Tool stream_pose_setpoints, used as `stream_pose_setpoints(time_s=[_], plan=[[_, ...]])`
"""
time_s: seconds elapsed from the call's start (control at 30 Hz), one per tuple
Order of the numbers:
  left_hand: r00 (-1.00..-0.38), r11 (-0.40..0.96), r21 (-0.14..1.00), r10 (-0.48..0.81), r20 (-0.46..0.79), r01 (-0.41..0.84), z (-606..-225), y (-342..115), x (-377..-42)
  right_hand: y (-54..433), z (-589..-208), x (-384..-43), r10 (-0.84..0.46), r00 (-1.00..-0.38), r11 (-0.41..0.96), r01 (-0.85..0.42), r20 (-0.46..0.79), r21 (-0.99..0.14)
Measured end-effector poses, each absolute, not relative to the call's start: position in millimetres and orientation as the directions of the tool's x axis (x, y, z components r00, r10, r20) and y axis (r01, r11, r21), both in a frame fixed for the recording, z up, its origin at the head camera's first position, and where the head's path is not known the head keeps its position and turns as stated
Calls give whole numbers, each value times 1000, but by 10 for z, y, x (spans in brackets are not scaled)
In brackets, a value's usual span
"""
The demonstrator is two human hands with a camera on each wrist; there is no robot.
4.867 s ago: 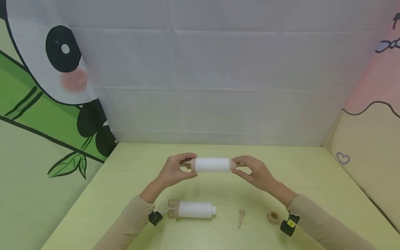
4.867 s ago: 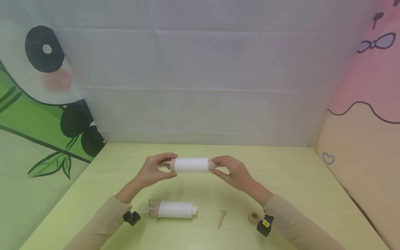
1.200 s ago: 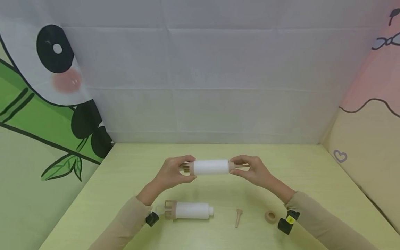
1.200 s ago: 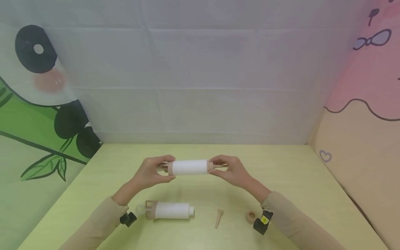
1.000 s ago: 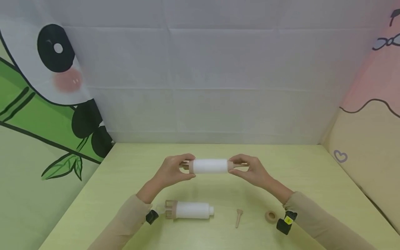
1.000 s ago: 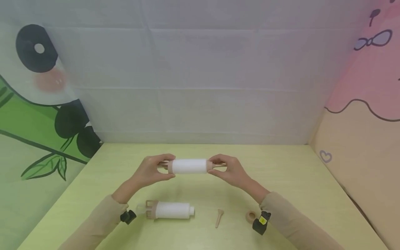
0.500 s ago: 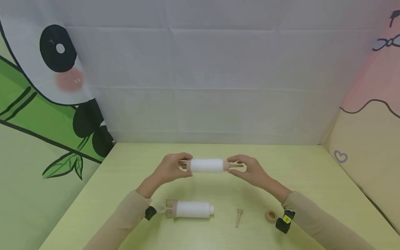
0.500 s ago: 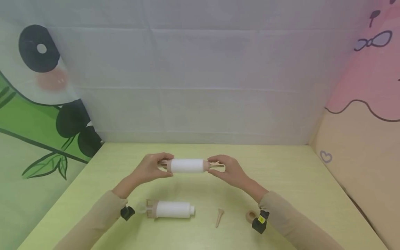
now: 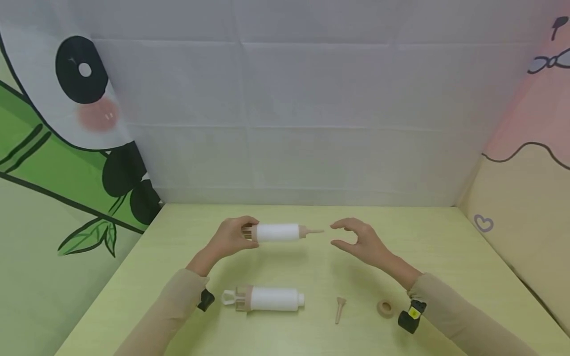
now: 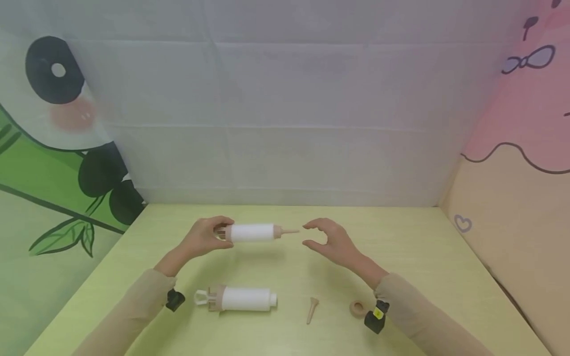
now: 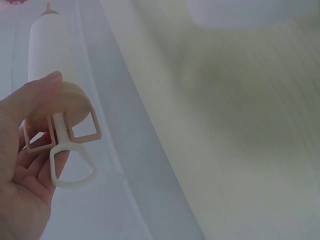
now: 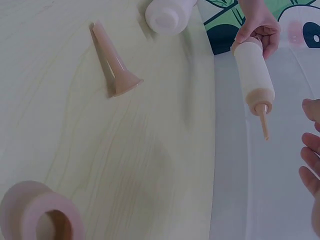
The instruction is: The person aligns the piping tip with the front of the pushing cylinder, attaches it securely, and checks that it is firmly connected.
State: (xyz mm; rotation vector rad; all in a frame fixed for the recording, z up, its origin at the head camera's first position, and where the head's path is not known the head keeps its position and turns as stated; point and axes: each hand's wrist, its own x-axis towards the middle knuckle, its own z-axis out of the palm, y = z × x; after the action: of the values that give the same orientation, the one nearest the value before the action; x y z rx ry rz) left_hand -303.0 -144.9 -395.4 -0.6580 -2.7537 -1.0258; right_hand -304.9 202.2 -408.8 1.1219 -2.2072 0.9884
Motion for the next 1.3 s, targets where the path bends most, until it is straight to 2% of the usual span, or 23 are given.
stream_pose_setpoints(time_s=[0.53, 1.13, 1.3], plan=[[-928, 755, 541, 315, 197, 371, -4214, -1689, -3204, 2087, -4132, -2988, -494, -597, 423, -800, 632, -424], [-933, 752, 559, 333, 135, 349, -4339, -1719, -3246, 2107, -4132, -2947, -507, -648, 437, -762, 568, -479], [-936, 753, 565, 330, 119, 337, -4368, -1722, -3257, 2102, -4133, -2947, -505, -642, 432, -767, 577, -475]])
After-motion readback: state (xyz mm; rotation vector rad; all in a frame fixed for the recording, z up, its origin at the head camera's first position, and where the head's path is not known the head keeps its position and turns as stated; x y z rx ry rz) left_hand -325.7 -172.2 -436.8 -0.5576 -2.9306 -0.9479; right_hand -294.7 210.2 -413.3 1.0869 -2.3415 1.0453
